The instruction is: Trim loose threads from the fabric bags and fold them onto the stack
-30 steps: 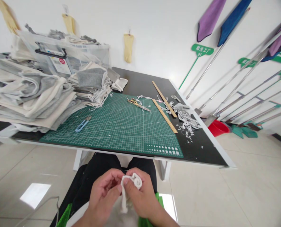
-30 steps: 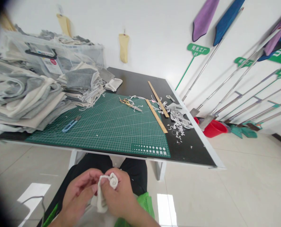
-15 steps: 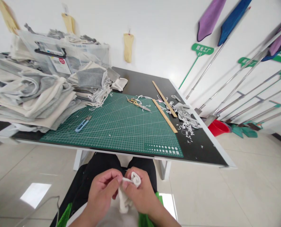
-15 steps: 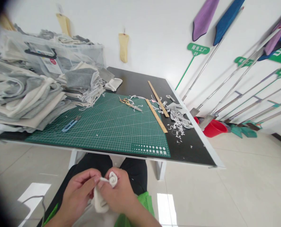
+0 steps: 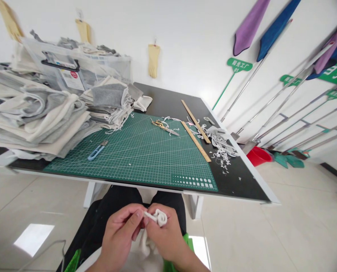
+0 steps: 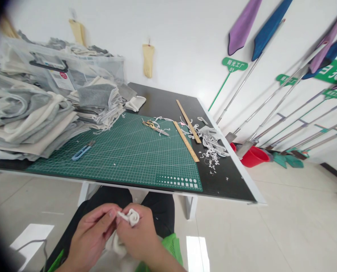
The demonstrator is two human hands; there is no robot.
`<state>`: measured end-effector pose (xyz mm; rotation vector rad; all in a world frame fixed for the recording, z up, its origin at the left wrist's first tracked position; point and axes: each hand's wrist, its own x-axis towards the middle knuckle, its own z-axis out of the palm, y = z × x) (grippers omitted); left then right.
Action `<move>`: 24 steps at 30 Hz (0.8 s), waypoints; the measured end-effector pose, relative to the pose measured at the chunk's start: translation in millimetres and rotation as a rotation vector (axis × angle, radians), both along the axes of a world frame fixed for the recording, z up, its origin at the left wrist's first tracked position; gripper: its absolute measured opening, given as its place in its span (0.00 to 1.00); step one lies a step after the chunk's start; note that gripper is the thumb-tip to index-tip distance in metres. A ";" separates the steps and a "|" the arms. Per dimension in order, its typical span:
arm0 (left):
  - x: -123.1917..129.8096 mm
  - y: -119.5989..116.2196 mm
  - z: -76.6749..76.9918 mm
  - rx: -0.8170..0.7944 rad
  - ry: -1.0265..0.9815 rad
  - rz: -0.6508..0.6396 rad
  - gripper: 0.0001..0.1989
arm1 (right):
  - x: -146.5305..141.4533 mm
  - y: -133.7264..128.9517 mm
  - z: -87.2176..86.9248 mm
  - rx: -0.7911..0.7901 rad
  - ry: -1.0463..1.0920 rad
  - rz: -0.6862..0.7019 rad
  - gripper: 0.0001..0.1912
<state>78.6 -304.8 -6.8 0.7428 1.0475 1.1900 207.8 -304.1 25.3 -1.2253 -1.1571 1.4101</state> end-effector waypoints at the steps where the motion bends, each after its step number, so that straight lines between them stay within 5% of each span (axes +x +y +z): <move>1: 0.7 0.3 1.5 -0.004 0.005 0.007 0.15 | -0.7 0.3 -1.7 -0.042 0.028 -0.034 0.13; 7: 0.4 0.1 6.1 0.045 0.075 -0.015 0.16 | -3.5 -1.5 -15.3 -0.118 0.224 -0.067 0.21; 13: -4.7 -0.5 -1.6 0.104 -0.014 -0.054 0.15 | -1.1 -1.8 -11.1 -0.072 0.125 -0.074 0.25; 16: -15.7 6.8 2.4 0.134 0.276 -0.029 0.19 | -1.6 -3.3 -13.1 -0.076 0.085 -0.108 0.26; 21: -54.7 42.2 11.5 0.391 1.019 0.417 0.16 | -6.6 -8.9 -24.5 -0.103 0.068 -0.193 0.25; 24: -77.7 73.5 17.1 0.515 1.440 0.508 0.15 | -10.2 -10.2 -28.2 -0.097 0.047 -0.222 0.25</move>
